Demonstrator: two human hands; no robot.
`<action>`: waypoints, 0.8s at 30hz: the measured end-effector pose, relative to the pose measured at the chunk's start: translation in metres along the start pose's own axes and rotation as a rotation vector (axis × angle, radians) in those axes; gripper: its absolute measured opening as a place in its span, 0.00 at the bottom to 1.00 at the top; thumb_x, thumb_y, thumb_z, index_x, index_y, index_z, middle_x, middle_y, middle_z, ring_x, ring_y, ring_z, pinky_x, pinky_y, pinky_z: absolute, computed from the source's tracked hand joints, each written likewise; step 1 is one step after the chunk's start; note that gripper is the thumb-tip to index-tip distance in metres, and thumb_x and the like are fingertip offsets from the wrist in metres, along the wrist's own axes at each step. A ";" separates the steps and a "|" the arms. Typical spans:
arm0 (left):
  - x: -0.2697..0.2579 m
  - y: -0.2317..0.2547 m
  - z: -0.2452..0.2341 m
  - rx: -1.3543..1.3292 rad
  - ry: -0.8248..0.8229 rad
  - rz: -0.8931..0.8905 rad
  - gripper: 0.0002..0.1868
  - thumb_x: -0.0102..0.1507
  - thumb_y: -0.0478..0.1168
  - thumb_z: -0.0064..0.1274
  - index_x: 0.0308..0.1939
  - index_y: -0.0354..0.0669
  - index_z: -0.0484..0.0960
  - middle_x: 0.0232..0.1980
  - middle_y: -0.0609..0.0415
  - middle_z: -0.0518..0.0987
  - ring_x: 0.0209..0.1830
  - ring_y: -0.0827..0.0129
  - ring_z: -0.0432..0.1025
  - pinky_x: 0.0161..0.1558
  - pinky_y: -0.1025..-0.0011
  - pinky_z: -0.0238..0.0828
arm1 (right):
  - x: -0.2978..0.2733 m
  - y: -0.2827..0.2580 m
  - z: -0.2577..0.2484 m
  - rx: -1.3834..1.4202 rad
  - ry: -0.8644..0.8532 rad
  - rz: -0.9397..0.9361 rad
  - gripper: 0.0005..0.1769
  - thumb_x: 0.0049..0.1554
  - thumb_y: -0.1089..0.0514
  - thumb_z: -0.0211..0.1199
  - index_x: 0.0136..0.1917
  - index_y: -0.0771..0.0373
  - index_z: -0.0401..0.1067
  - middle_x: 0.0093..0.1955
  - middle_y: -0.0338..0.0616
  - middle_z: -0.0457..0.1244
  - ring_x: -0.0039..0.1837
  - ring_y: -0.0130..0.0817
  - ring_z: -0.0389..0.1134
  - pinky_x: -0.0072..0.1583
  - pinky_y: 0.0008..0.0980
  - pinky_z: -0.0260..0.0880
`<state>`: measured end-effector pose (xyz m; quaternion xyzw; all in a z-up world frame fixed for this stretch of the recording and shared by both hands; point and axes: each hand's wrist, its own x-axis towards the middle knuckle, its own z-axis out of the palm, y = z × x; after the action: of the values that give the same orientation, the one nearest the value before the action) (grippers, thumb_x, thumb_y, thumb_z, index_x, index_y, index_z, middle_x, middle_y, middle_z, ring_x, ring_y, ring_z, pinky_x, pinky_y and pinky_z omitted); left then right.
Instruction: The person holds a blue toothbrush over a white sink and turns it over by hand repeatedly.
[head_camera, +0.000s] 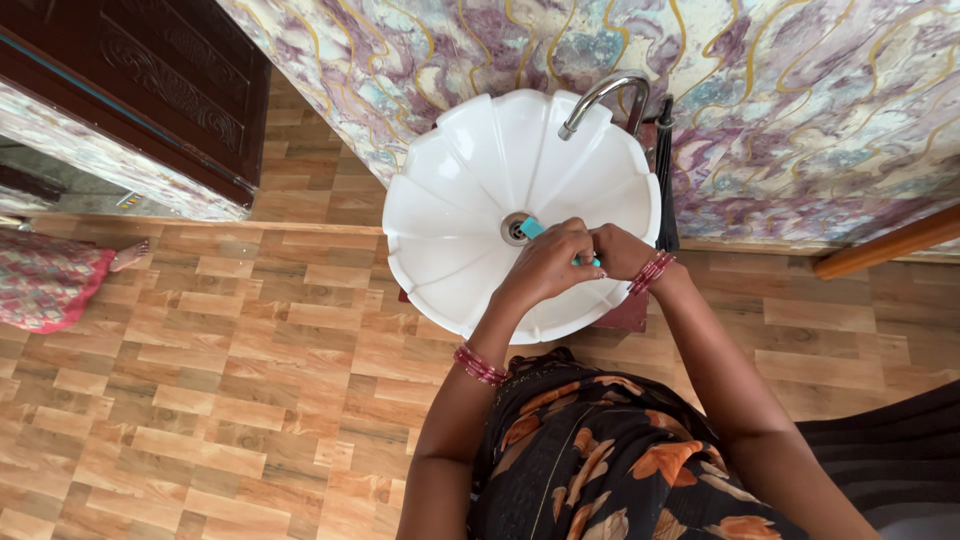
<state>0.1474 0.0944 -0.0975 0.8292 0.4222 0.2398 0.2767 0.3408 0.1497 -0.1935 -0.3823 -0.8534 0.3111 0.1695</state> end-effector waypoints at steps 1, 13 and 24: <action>0.002 0.002 -0.003 -0.009 -0.002 0.016 0.17 0.55 0.46 0.67 0.28 0.42 0.74 0.39 0.55 0.75 0.43 0.63 0.74 0.43 0.61 0.69 | 0.001 -0.006 -0.003 -0.013 0.011 -0.015 0.12 0.46 0.62 0.66 0.44 0.69 0.76 0.43 0.58 0.71 0.46 0.54 0.73 0.50 0.44 0.73; 0.000 -0.001 0.023 0.084 -0.040 -0.055 0.14 0.55 0.45 0.65 0.30 0.41 0.78 0.44 0.54 0.76 0.49 0.64 0.74 0.50 0.63 0.74 | 0.000 0.008 0.018 -0.054 0.084 0.074 0.10 0.47 0.65 0.65 0.45 0.66 0.76 0.45 0.57 0.71 0.49 0.55 0.73 0.53 0.46 0.73; 0.014 0.013 0.047 0.258 0.173 0.175 0.04 0.64 0.31 0.56 0.40 0.32 0.78 0.50 0.43 0.76 0.48 0.55 0.75 0.48 0.60 0.77 | -0.025 -0.012 -0.015 -0.144 0.442 0.020 0.22 0.51 0.69 0.59 0.60 0.64 0.74 0.63 0.54 0.69 0.58 0.50 0.72 0.57 0.41 0.73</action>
<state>0.1915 0.0879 -0.1212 0.8677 0.3980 0.2771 0.1090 0.3584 0.1307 -0.1758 -0.4606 -0.8118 0.1596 0.3216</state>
